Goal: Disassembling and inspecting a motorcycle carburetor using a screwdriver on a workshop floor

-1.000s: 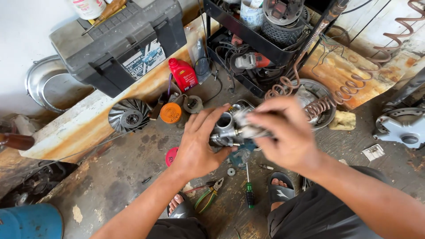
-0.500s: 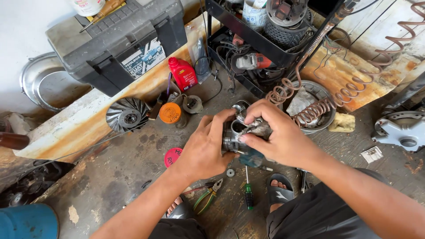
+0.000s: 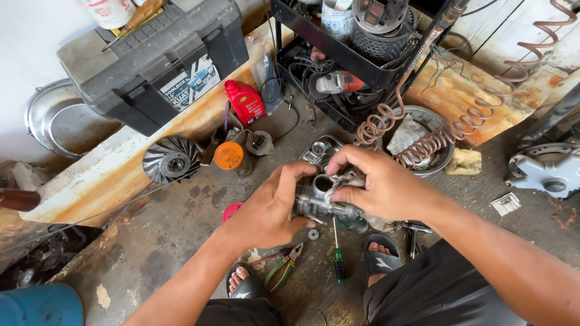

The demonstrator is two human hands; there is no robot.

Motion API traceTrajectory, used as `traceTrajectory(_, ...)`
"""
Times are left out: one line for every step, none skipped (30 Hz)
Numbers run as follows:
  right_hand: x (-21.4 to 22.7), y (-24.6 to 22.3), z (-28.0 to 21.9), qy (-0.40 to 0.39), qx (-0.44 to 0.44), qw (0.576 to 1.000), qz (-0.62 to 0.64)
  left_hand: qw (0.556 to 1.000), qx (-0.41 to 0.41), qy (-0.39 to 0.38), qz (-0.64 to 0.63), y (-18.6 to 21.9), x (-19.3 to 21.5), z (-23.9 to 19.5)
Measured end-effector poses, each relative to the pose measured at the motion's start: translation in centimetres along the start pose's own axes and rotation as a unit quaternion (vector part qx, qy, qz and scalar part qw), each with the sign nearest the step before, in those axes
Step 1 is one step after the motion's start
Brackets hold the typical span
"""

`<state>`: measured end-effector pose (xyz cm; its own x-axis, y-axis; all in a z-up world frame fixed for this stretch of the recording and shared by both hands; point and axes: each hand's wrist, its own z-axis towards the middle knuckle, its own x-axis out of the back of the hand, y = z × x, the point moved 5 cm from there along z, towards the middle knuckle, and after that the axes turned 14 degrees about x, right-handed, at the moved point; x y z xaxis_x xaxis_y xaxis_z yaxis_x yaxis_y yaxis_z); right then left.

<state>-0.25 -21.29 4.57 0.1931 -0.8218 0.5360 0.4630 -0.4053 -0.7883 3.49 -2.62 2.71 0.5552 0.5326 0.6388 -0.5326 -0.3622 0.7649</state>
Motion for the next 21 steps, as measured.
traceTrajectory(0.1,0.6,-0.3,0.000,-0.002,1.000,0.001,1.000,0.001,-0.002,-0.001,0.2,0.3,0.0)
traceTrajectory(0.4,1.2,-0.5,0.019,-0.004,0.999,0.031,1.000,-0.006,-0.007,-0.030,0.4,0.7,0.0)
traceTrajectory(0.6,1.8,-0.7,0.038,-0.007,0.997,0.061,0.998,-0.012,-0.012,-0.058,0.7,1.1,0.0)
traceTrajectory(0.7,2.0,-0.8,0.040,-0.006,0.997,0.060,0.998,-0.013,-0.013,-0.057,1.1,1.2,0.0)
traceTrajectory(0.9,2.1,-0.9,0.053,0.000,0.996,0.070,0.998,-0.016,-0.013,-0.058,1.5,1.4,0.0)
traceTrajectory(1.1,2.1,-1.0,0.065,0.009,0.995,0.079,0.998,-0.019,-0.012,-0.059,2.0,1.7,0.0)
traceTrajectory(1.1,2.1,-1.0,0.067,0.011,0.995,0.078,0.998,-0.021,-0.012,-0.056,1.4,1.6,-0.1)
traceTrajectory(1.1,2.0,-1.0,0.084,0.019,0.993,0.084,0.997,-0.020,-0.022,-0.077,0.8,1.3,-0.3)
traceTrajectory(1.2,2.0,-1.0,0.100,0.026,0.991,0.090,0.995,-0.019,-0.032,-0.098,0.1,1.1,-0.4)
traceTrajectory(1.0,1.5,-1.0,0.102,0.029,0.990,0.088,0.995,-0.021,-0.032,-0.095,0.3,1.0,-0.5)
traceTrajectory(1.0,1.2,-1.0,0.120,0.023,0.990,0.077,0.992,-0.012,-0.039,-0.119,0.3,0.9,-0.5)
traceTrajectory(1.0,0.9,-1.0,0.137,0.017,0.988,0.065,0.989,-0.002,-0.048,-0.143,0.3,0.7,-0.5)
traceTrajectory(0.9,0.4,-1.0,0.139,0.019,0.988,0.064,0.989,-0.004,-0.048,-0.141,0.3,0.3,-0.6)
traceTrajectory(0.7,0.2,-1.1,0.138,0.000,0.990,0.041,0.991,-0.011,-0.043,-0.129,0.3,-0.1,-0.7)
traceTrajectory(0.5,-0.1,-1.1,0.138,-0.020,0.990,0.017,0.992,-0.019,-0.039,-0.116,0.2,-0.6,-0.8)
traceTrajectory(0.4,-0.3,-1.1,0.139,-0.019,0.990,0.016,0.992,-0.020,-0.039,-0.114,0.3,-1.1,-0.9)
traceTrajectory(0.3,-0.2,-1.3,0.146,-0.057,0.988,-0.001,0.994,0.005,-0.027,-0.105,0.1,-1.5,-1.0)
traceTrajectory(0.2,-0.1,-1.5,0.150,-0.097,0.984,-0.015,0.995,0.033,-0.015,-0.096,-0.1,-2.0,-1.2)
traceTrajectory(0.1,-0.1,-1.5,0.149,-0.097,0.984,-0.014,0.995,0.035,-0.015,-0.097,-0.2,-2.3,-0.9)
traceTrajectory(-0.1,-0.1,-1.5,0.127,-0.098,0.987,-0.014,0.995,0.016,0.026,-0.098,-0.2,-2.2,-0.6)
traceTrajectory(-0.5,-0.1,-1.4,0.104,-0.099,0.990,-0.014,0.993,-0.002,0.066,-0.098,-0.3,-2.1,-0.4)
